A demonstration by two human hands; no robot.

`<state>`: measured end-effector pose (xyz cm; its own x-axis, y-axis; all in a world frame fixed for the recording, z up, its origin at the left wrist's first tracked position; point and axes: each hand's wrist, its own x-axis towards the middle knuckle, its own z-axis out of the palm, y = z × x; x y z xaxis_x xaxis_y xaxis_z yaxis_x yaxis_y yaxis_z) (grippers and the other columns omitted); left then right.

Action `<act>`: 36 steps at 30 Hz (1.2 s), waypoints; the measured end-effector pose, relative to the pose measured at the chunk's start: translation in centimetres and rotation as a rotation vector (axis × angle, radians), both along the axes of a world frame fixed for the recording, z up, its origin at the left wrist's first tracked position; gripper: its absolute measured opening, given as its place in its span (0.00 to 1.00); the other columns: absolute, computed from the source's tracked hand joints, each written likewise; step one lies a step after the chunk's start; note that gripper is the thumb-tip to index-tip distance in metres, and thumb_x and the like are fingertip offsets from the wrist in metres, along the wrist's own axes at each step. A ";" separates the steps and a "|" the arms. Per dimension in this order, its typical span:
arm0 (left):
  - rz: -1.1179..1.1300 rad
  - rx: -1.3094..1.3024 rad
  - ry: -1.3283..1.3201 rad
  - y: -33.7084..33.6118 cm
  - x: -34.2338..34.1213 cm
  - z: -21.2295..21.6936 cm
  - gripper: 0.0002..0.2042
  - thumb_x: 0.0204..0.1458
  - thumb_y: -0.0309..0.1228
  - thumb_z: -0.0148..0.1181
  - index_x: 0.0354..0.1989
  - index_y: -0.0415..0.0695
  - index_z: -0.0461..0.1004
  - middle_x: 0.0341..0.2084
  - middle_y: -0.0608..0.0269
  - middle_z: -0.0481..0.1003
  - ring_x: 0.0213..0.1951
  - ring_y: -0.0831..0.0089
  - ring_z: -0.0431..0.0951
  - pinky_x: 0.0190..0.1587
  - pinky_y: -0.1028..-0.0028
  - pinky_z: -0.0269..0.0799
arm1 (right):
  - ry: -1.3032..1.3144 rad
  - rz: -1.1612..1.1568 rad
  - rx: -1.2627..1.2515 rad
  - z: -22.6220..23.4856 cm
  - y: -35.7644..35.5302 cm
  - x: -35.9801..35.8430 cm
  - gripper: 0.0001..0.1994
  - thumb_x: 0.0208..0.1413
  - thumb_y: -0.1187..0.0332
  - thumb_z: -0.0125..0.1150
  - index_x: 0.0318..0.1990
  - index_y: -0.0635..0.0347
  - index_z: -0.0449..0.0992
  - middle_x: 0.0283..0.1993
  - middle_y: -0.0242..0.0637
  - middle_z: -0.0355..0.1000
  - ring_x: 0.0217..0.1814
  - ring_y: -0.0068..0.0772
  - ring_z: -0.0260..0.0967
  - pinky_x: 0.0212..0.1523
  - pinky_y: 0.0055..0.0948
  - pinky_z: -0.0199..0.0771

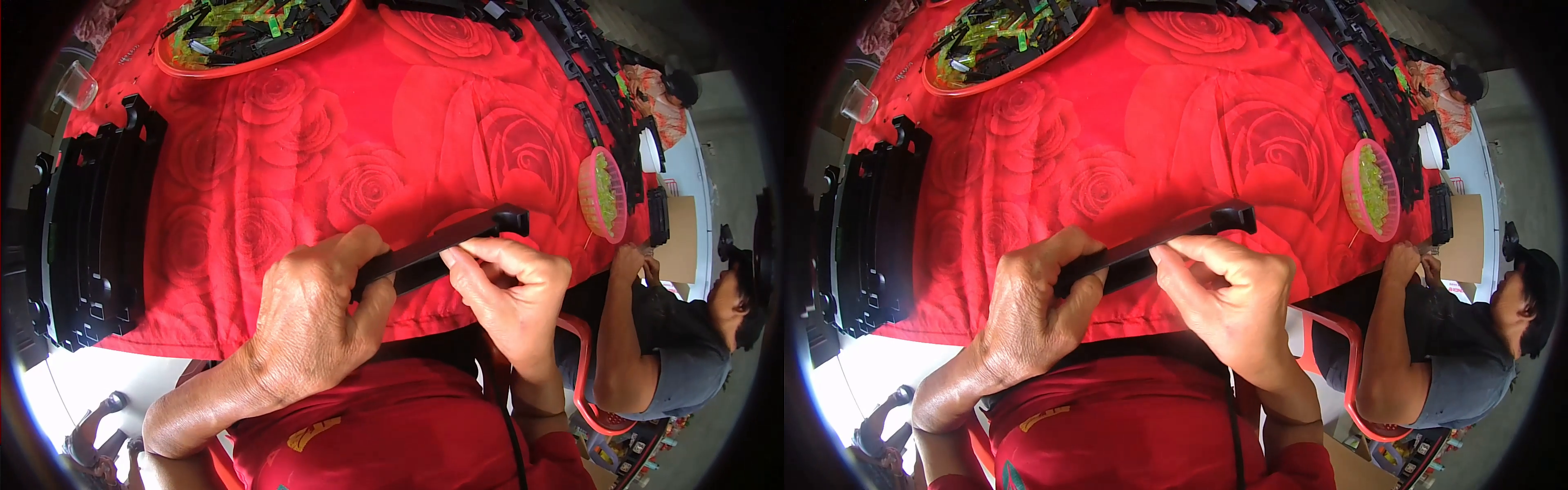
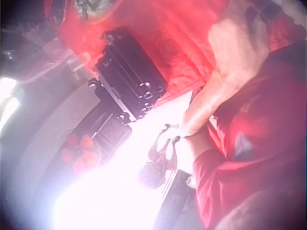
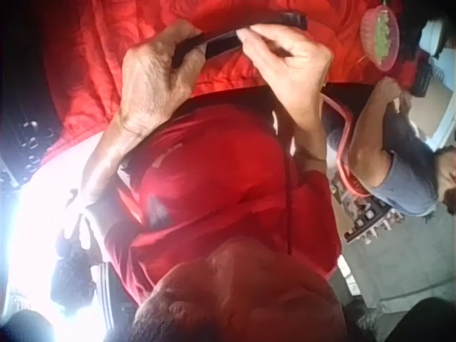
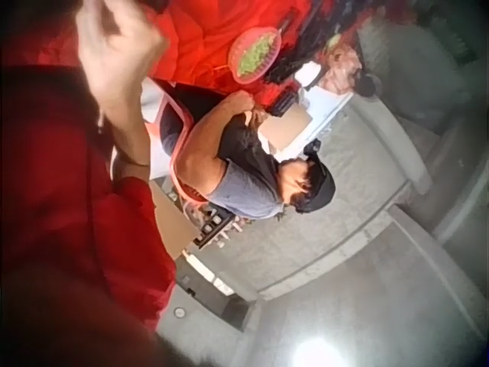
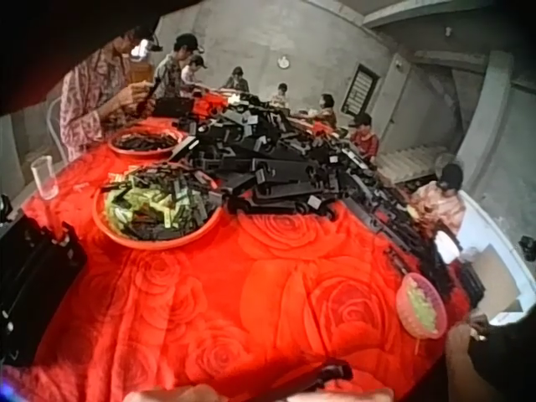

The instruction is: The person assembles plastic frames by fitting small components into the interior slots and pressing them into place by hand.

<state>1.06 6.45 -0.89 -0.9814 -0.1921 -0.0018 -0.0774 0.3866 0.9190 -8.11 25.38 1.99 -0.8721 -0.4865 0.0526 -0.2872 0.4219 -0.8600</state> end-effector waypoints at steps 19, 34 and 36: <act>0.013 -0.112 0.013 -0.3 0.2 -0.6 0.07 0.56 0.18 0.59 0.42 0.36 0.78 0.23 0.53 0.77 0.25 0.69 0.80 0.28 0.69 0.74 | -0.198 0.060 0.060 -1.3 0.4 -1.4 0.05 0.63 0.78 0.67 0.41 0.71 0.86 0.23 0.31 0.78 0.21 0.14 0.74 0.21 0.17 0.65; 0.015 -0.064 0.018 -0.2 0.4 -0.7 0.07 0.56 0.18 0.59 0.42 0.36 0.77 0.22 0.55 0.75 0.23 0.71 0.78 0.27 0.70 0.71 | -0.337 0.058 -0.196 -2.8 0.8 -0.6 0.05 0.66 0.79 0.64 0.43 0.72 0.84 0.19 0.25 0.71 0.18 0.11 0.65 0.18 0.18 0.58; 0.035 -0.109 0.042 0.3 0.5 -0.8 0.07 0.56 0.19 0.59 0.42 0.36 0.77 0.22 0.53 0.75 0.23 0.68 0.79 0.27 0.68 0.72 | -0.293 0.058 -0.165 -2.9 0.6 -0.6 0.04 0.66 0.79 0.63 0.42 0.71 0.84 0.19 0.22 0.69 0.17 0.09 0.61 0.18 0.19 0.54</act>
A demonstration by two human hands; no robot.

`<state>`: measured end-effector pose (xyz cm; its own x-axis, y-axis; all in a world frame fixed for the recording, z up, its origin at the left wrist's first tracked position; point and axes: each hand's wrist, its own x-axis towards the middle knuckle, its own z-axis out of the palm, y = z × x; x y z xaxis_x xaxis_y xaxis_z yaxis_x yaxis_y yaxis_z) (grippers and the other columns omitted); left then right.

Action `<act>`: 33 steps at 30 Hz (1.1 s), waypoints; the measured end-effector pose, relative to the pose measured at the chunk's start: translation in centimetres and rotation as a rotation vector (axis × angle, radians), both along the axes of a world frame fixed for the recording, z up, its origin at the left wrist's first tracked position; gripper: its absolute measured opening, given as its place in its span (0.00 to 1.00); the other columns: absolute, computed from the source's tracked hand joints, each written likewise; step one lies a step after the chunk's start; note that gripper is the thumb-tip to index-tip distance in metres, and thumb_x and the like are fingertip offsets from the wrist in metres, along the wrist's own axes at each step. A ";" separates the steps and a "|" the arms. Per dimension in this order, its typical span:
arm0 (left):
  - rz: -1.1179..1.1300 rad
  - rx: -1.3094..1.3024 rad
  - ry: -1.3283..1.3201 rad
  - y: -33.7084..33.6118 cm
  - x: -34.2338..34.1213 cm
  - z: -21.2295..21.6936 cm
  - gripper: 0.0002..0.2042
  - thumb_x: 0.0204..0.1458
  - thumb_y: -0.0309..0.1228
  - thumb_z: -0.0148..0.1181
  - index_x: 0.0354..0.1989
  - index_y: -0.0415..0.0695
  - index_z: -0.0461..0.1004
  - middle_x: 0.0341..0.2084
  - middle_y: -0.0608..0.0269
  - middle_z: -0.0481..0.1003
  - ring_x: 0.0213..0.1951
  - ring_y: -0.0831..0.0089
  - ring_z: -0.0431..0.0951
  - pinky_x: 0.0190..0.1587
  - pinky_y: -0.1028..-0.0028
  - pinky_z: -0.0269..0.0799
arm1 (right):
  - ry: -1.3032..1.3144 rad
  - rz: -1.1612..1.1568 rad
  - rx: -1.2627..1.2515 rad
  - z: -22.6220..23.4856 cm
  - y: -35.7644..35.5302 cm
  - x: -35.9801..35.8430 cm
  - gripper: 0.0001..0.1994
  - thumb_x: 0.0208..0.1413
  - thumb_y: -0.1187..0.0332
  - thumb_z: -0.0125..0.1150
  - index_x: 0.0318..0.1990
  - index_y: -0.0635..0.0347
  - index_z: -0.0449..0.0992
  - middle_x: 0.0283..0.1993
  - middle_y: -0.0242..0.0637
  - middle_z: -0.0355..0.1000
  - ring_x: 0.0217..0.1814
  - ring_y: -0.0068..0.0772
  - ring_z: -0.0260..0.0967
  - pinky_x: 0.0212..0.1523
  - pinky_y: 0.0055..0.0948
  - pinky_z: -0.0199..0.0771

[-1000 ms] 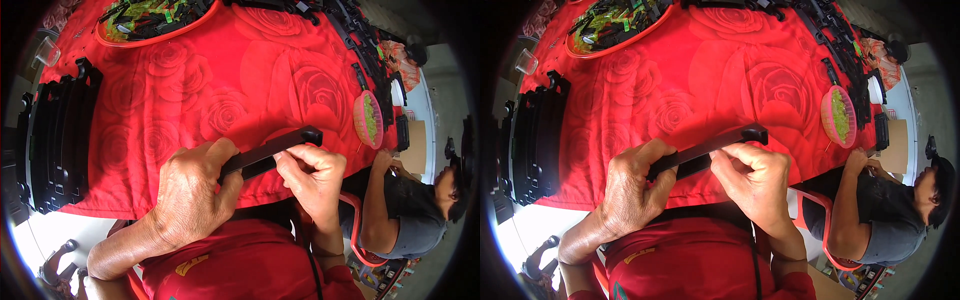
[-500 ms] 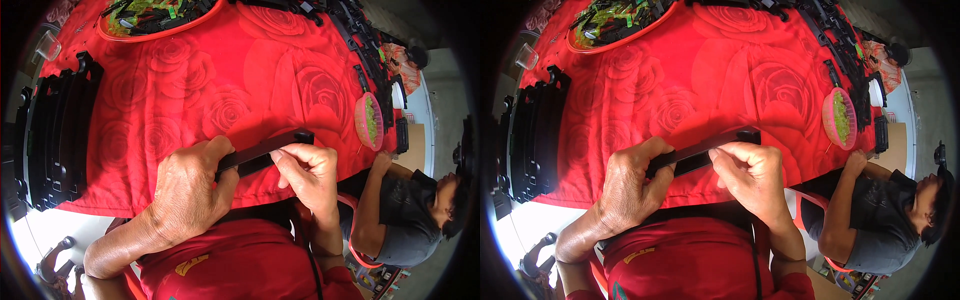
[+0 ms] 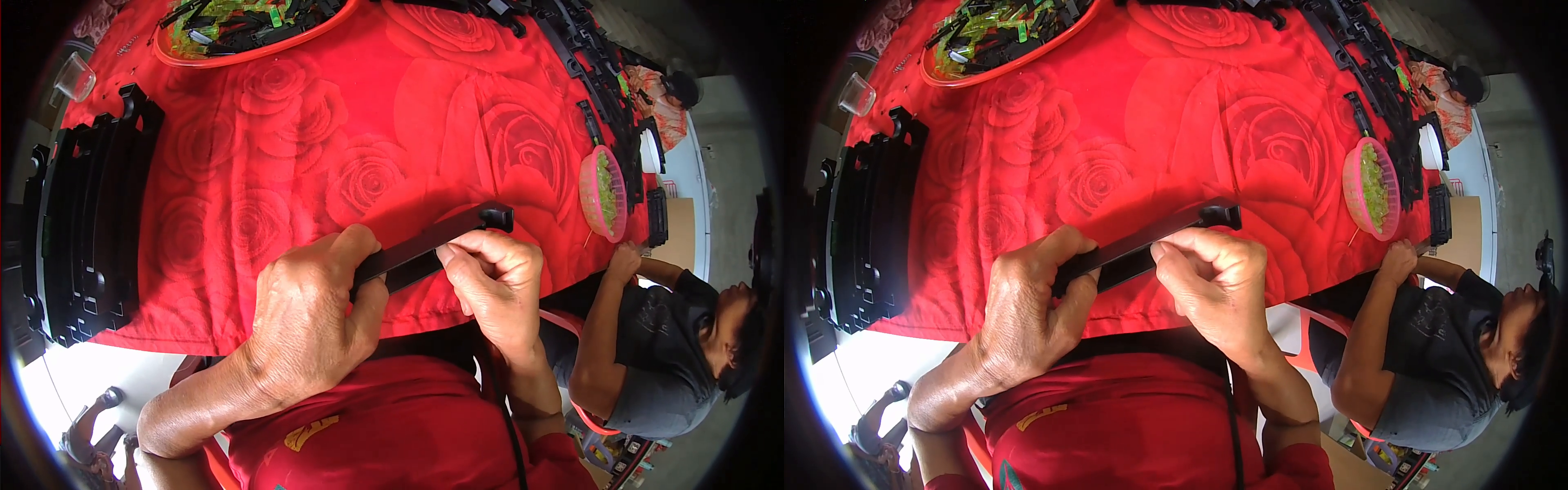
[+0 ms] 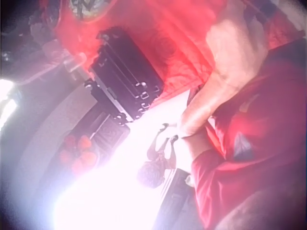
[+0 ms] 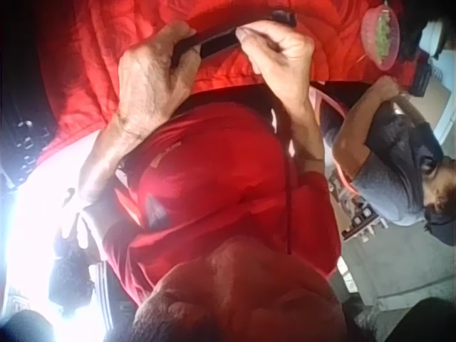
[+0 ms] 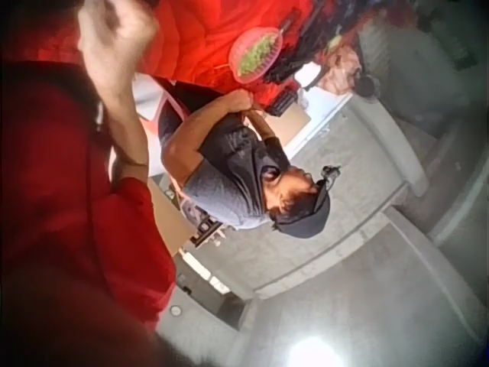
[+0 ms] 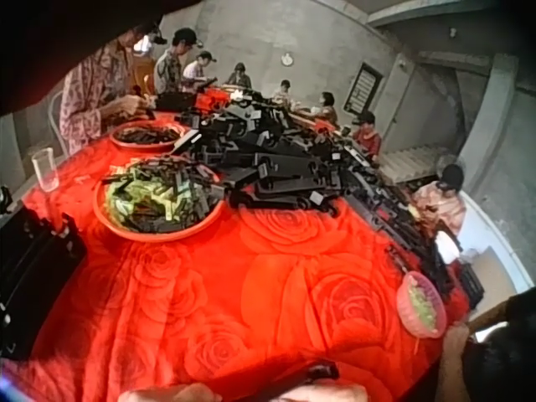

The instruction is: The person assembles plastic frames by fitting small components into the interior slots and pressing them into place by hand.

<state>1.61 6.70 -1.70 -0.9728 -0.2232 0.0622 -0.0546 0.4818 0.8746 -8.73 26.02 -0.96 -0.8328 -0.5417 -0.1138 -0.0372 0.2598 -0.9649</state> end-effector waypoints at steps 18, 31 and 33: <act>-0.014 -0.028 -0.143 -1.9 -0.2 1.4 0.06 0.56 0.22 0.57 0.40 0.33 0.76 0.19 0.47 0.72 0.21 0.56 0.77 0.28 0.62 0.71 | 0.812 0.332 0.332 1.6 -1.4 -4.7 0.13 0.45 0.72 0.78 0.41 0.59 0.88 0.36 0.35 0.78 0.38 0.37 0.74 0.39 0.35 0.75; -0.016 -0.062 -0.119 -2.1 -0.4 1.1 0.07 0.56 0.23 0.58 0.39 0.32 0.76 0.22 0.45 0.73 0.24 0.55 0.78 0.30 0.61 0.71 | 0.477 0.517 0.169 -0.2 -1.7 -6.6 0.11 0.49 0.74 0.76 0.41 0.62 0.87 0.40 0.39 0.84 0.40 0.37 0.78 0.47 0.33 0.76; -0.011 -0.064 -0.118 -2.1 -0.4 0.8 0.07 0.56 0.23 0.58 0.39 0.32 0.76 0.22 0.45 0.73 0.24 0.54 0.78 0.30 0.61 0.71 | 0.462 0.496 0.144 -0.5 -1.9 -6.5 0.10 0.50 0.75 0.75 0.41 0.62 0.87 0.39 0.38 0.84 0.40 0.34 0.78 0.46 0.32 0.77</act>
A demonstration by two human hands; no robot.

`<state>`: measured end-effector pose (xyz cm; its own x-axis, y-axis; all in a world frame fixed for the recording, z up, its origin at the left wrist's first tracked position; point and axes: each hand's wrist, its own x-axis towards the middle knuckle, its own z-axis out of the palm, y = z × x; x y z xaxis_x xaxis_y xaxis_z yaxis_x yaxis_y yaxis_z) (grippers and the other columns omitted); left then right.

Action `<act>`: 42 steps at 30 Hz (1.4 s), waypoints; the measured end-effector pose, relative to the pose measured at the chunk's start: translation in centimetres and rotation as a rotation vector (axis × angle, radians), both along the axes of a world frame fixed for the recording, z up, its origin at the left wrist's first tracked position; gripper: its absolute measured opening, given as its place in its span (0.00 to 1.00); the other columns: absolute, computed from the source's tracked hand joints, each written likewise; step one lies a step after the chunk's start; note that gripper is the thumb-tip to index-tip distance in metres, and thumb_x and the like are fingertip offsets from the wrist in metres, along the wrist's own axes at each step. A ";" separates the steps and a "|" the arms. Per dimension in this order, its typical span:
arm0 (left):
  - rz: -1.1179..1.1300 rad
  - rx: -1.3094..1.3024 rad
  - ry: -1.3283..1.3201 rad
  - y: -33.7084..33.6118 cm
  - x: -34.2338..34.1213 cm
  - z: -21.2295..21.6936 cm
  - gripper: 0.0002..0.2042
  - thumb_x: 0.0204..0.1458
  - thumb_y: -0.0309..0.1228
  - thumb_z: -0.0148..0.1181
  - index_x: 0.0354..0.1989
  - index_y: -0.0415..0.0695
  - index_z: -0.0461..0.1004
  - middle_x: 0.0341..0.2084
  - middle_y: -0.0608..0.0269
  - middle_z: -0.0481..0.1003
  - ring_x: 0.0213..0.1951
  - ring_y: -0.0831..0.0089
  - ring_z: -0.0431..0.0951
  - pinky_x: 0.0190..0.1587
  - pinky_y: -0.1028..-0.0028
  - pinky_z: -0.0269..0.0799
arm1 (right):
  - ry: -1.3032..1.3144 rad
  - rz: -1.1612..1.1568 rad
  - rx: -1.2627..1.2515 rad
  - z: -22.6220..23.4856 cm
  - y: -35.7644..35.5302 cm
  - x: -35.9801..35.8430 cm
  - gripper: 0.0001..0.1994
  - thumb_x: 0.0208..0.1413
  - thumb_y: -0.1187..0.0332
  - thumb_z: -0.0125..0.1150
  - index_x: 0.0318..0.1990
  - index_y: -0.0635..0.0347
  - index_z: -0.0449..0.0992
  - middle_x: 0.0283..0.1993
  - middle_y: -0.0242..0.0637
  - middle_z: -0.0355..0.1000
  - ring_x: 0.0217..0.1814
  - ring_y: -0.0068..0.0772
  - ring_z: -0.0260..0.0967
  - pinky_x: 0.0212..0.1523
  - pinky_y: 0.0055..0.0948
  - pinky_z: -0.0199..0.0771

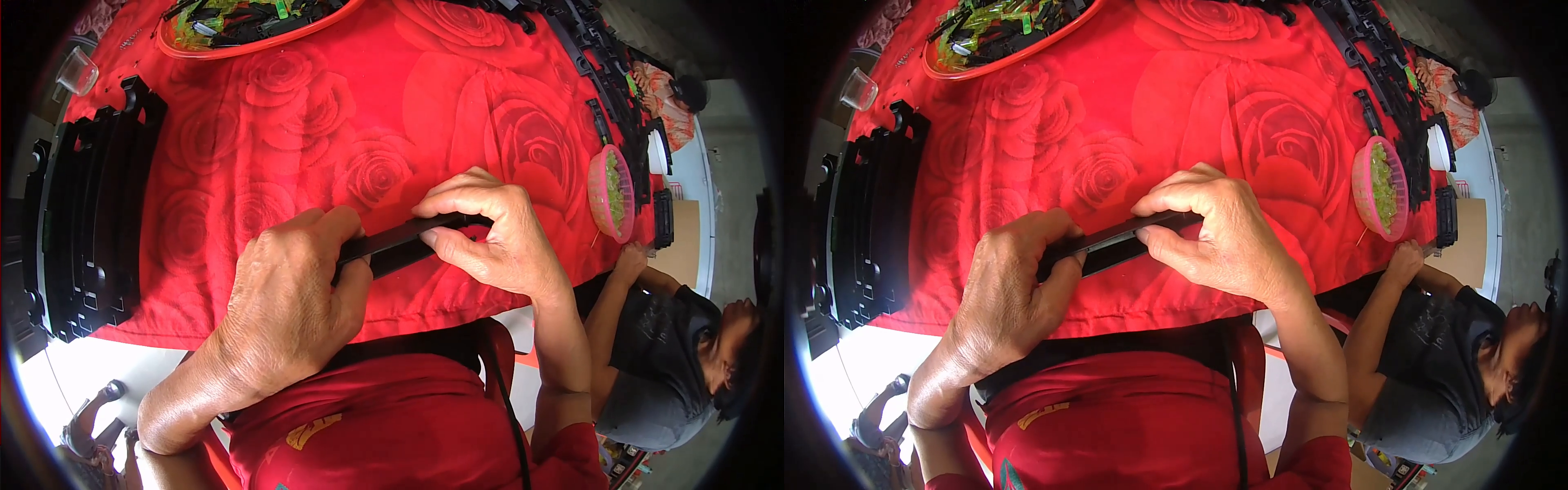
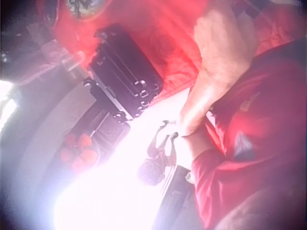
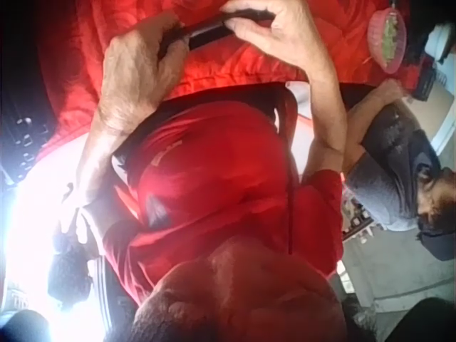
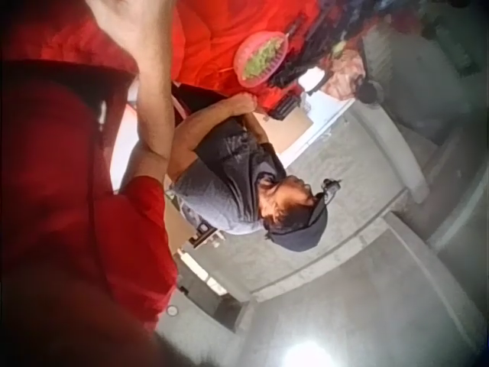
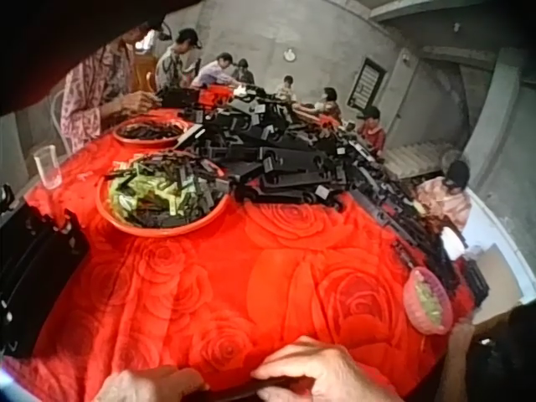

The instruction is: The person assembles plastic frames by fitting small components into the interior slots and pressing them into place by hand.

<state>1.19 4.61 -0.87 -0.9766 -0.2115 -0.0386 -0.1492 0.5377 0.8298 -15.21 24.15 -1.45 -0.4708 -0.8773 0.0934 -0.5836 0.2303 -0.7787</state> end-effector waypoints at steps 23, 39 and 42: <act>-0.007 0.011 -0.041 0.1 -0.1 0.2 0.07 0.55 0.20 0.59 0.41 0.34 0.75 0.28 0.45 0.75 0.29 0.49 0.79 0.32 0.59 0.72 | -0.152 -0.013 0.104 0.5 -0.2 -0.5 0.10 0.48 0.75 0.71 0.40 0.63 0.85 0.35 0.37 0.83 0.37 0.30 0.74 0.42 0.31 0.75; -0.156 -0.304 0.043 0.4 -1.6 0.2 0.09 0.53 0.27 0.66 0.41 0.39 0.78 0.32 0.50 0.75 0.39 0.48 0.77 0.42 0.53 0.70 | -0.020 -0.135 0.091 0.2 -0.3 2.7 0.11 0.46 0.77 0.69 0.40 0.60 0.84 0.36 0.36 0.80 0.41 0.38 0.73 0.45 0.35 0.75; -0.127 -0.281 0.045 0.9 -1.7 -0.2 0.09 0.51 0.26 0.67 0.40 0.39 0.77 0.32 0.50 0.75 0.39 0.48 0.77 0.41 0.53 0.71 | -0.028 -0.156 0.071 0.2 -0.4 2.9 0.11 0.45 0.77 0.69 0.39 0.60 0.84 0.36 0.36 0.79 0.41 0.39 0.73 0.45 0.36 0.75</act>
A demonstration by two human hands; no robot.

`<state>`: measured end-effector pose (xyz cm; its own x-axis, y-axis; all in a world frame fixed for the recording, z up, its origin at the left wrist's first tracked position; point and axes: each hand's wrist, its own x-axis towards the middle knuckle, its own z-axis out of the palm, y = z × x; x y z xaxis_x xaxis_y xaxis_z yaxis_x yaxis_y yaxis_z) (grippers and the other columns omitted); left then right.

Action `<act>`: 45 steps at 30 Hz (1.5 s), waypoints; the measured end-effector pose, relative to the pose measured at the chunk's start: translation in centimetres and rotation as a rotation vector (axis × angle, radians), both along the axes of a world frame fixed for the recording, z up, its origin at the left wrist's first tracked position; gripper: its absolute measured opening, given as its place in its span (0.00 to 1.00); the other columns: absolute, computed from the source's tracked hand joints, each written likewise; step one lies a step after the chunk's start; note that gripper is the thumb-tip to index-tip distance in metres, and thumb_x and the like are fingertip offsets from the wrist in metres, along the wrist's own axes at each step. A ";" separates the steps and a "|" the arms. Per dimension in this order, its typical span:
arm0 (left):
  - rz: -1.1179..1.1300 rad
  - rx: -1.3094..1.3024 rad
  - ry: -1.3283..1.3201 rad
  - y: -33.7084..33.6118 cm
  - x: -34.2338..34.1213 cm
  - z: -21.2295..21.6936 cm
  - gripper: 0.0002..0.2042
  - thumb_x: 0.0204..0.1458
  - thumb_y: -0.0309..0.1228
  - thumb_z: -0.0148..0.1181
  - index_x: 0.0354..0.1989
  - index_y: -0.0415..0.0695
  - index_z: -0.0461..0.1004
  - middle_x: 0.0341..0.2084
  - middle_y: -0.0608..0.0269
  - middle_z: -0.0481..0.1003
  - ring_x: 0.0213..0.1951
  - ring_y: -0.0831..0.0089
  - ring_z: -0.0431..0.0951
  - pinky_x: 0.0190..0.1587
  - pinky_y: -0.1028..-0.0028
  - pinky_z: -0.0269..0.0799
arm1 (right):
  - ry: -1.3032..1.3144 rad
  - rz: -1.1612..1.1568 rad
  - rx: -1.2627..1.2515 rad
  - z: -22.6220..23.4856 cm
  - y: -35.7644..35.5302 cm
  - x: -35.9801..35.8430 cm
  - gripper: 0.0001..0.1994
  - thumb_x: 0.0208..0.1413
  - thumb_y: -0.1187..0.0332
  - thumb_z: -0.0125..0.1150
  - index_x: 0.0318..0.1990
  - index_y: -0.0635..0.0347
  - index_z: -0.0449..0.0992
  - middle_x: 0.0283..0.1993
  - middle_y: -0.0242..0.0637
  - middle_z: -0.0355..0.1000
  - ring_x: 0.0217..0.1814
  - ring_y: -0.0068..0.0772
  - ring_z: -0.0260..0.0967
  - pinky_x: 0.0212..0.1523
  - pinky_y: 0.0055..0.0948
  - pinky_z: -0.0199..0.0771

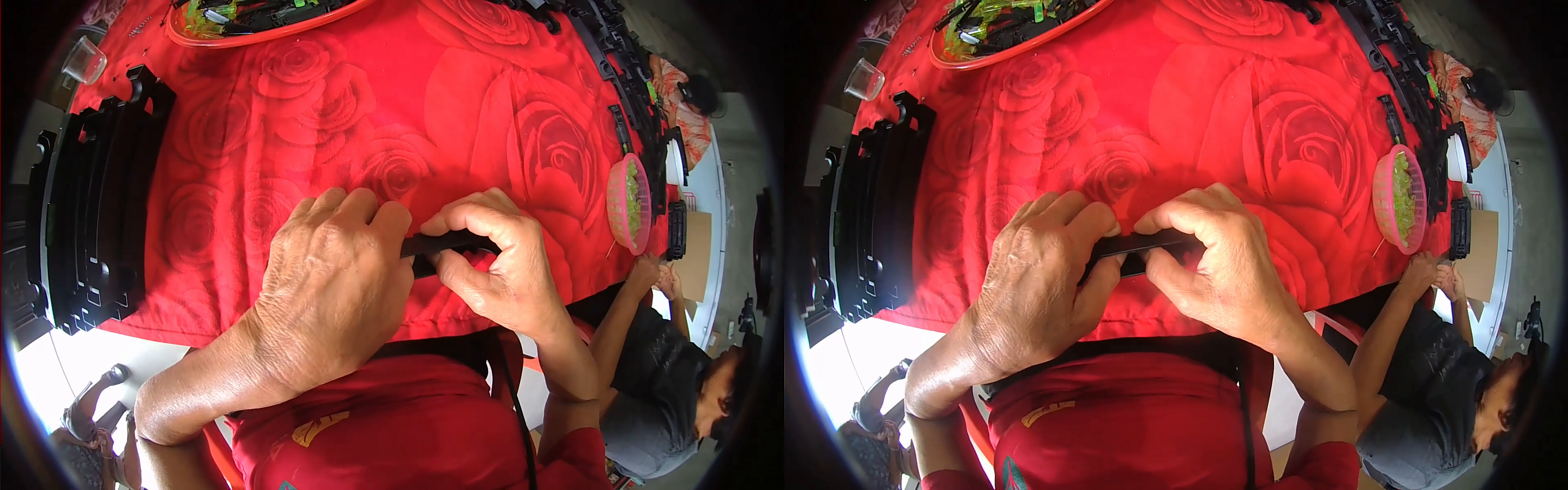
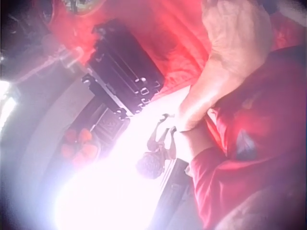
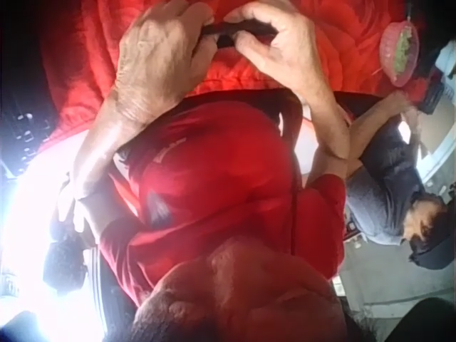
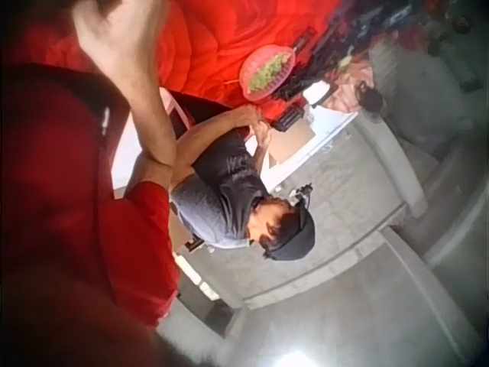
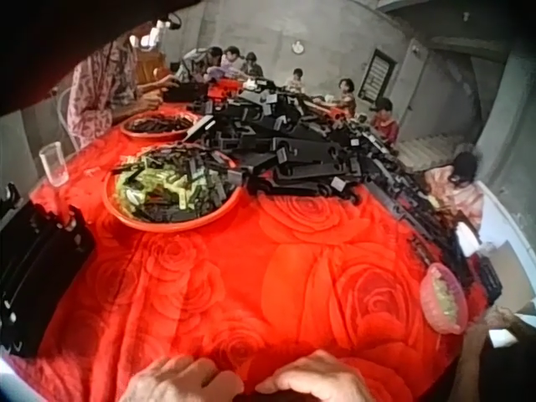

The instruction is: The person assembles plastic frames by fitting small components into the interior slots and pressing them into place by hand.

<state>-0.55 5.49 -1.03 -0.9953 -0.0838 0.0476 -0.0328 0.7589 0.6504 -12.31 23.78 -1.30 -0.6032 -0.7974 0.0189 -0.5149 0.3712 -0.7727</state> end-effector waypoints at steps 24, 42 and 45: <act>0.037 0.144 -0.101 -0.2 -1.4 0.1 0.11 0.44 0.23 0.63 0.38 0.40 0.75 0.32 0.51 0.73 0.37 0.51 0.73 0.41 0.55 0.69 | -0.079 -0.033 0.029 0.2 -0.3 -0.2 0.12 0.44 0.78 0.70 0.39 0.59 0.85 0.38 0.36 0.81 0.43 0.37 0.75 0.44 0.34 0.75; 0.055 0.256 -0.137 -0.8 -2.6 -0.2 0.10 0.41 0.17 0.62 0.33 0.42 0.74 0.29 0.54 0.70 0.34 0.54 0.72 0.36 0.58 0.67 | -0.182 -0.025 0.136 0.9 -1.3 -1.6 0.13 0.38 0.81 0.66 0.36 0.62 0.86 0.38 0.38 0.80 0.41 0.34 0.76 0.45 0.30 0.74; 0.044 0.253 -0.167 -1.0 -2.9 0.1 0.10 0.41 0.17 0.63 0.34 0.42 0.75 0.29 0.54 0.70 0.34 0.54 0.73 0.36 0.58 0.68 | -0.192 -0.002 0.163 1.0 -1.3 -2.0 0.13 0.39 0.82 0.65 0.35 0.62 0.85 0.37 0.38 0.79 0.42 0.34 0.76 0.45 0.30 0.74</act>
